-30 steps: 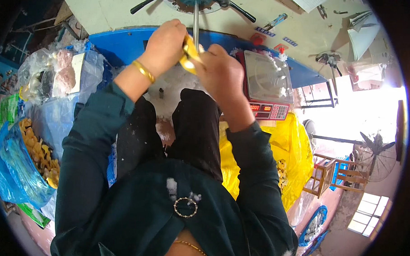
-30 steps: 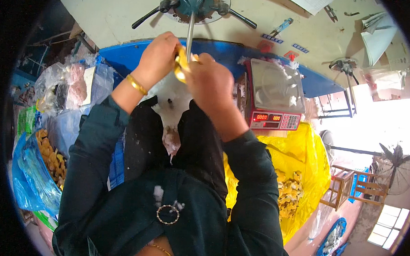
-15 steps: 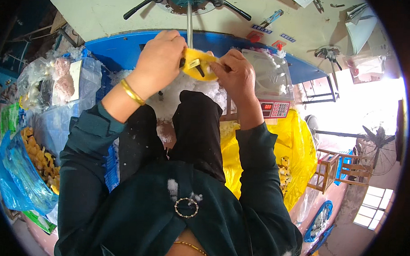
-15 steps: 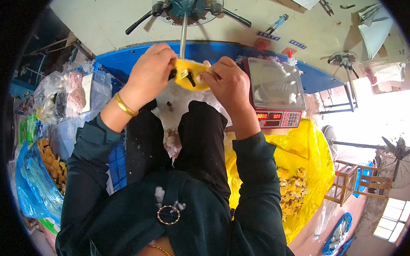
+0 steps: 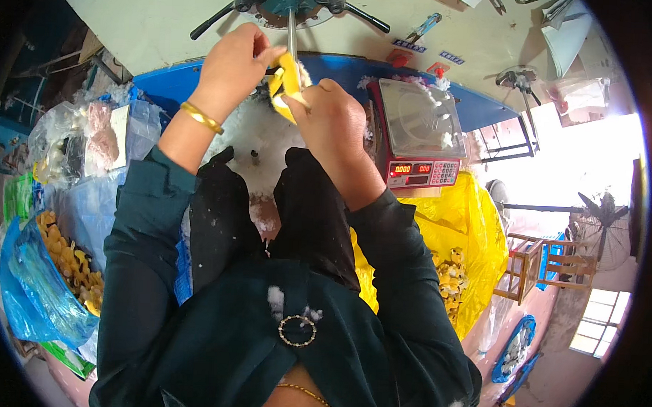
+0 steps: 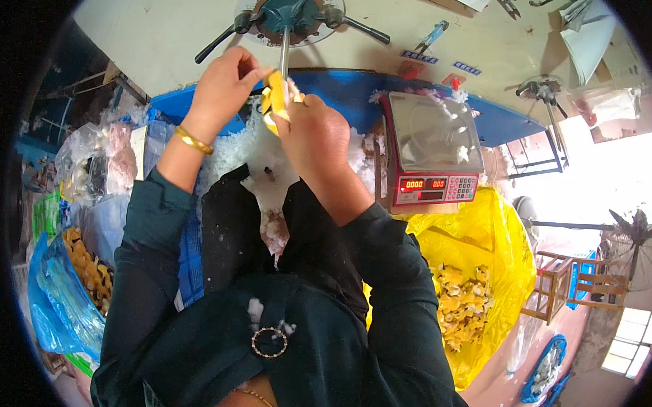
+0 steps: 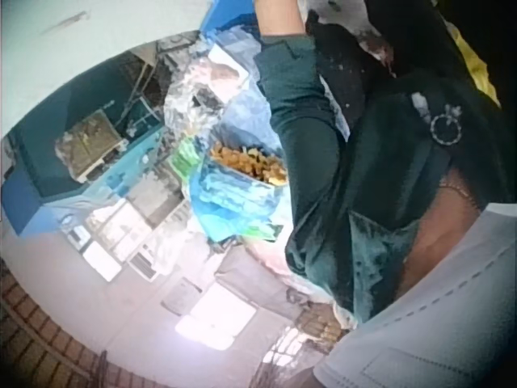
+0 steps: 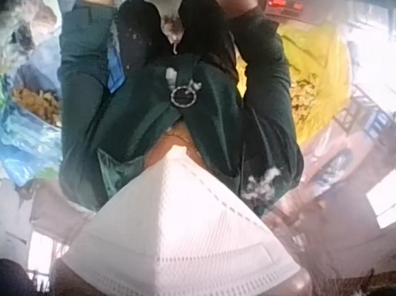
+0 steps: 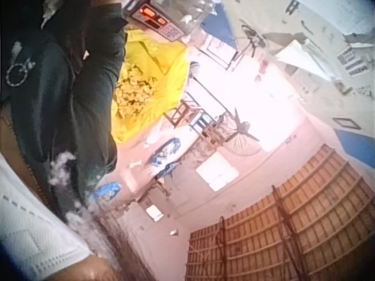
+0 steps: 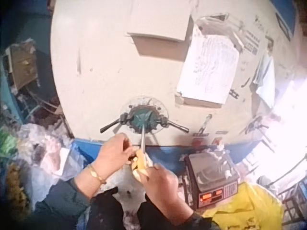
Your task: The person sits on the floor and repeatedly shapes a yellow malleable material using a vertical metal rod. They pick up portions of the material, press and mold it around the rod, then place the shaped pieces into a yellow bag.
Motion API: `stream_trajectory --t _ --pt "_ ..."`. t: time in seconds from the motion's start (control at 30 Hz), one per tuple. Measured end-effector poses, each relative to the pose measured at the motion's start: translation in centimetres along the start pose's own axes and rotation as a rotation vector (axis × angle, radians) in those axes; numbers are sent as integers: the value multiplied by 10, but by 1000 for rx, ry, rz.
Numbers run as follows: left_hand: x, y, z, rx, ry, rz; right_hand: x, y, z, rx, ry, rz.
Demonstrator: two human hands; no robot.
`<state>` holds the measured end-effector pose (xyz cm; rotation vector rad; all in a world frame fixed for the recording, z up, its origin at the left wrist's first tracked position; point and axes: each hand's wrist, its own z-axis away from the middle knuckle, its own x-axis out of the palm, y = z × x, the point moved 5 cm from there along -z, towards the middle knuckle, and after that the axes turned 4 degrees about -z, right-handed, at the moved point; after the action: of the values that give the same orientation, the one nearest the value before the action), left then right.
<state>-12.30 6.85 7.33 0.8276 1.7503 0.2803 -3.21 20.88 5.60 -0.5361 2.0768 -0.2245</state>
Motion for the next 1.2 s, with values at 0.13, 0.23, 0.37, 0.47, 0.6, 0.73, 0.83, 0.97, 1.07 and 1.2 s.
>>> stream_trajectory --t 0.13,0.23,0.37,0.47,0.6,0.73,0.83,0.97,1.07,1.2 --pt "47 -6 12 32 -321 276 13 16 -4 -112 0 -272" --pt "63 -20 13 -7 -424 564 29 50 12 45 -399 -169" --pt "52 -16 -18 41 -304 418 -9 11 4 309 -498 -657" --pt "37 -9 -45 119 -267 254 1 16 -19 305 -413 -715" --pt "42 -11 -35 94 -303 294 6 18 -15 307 -263 -548" --pt "41 1 -5 139 -276 270 6 18 0 375 -203 -456" --pt "28 16 19 150 -288 223 6 17 6 301 -180 -452" --pt "26 22 38 167 -184 252 9 25 13 247 -211 -628" --pt "22 25 36 139 -262 102 26 65 9 407 -398 -923" --pt "24 15 24 104 -287 145 47 95 -21 314 -289 -1104"
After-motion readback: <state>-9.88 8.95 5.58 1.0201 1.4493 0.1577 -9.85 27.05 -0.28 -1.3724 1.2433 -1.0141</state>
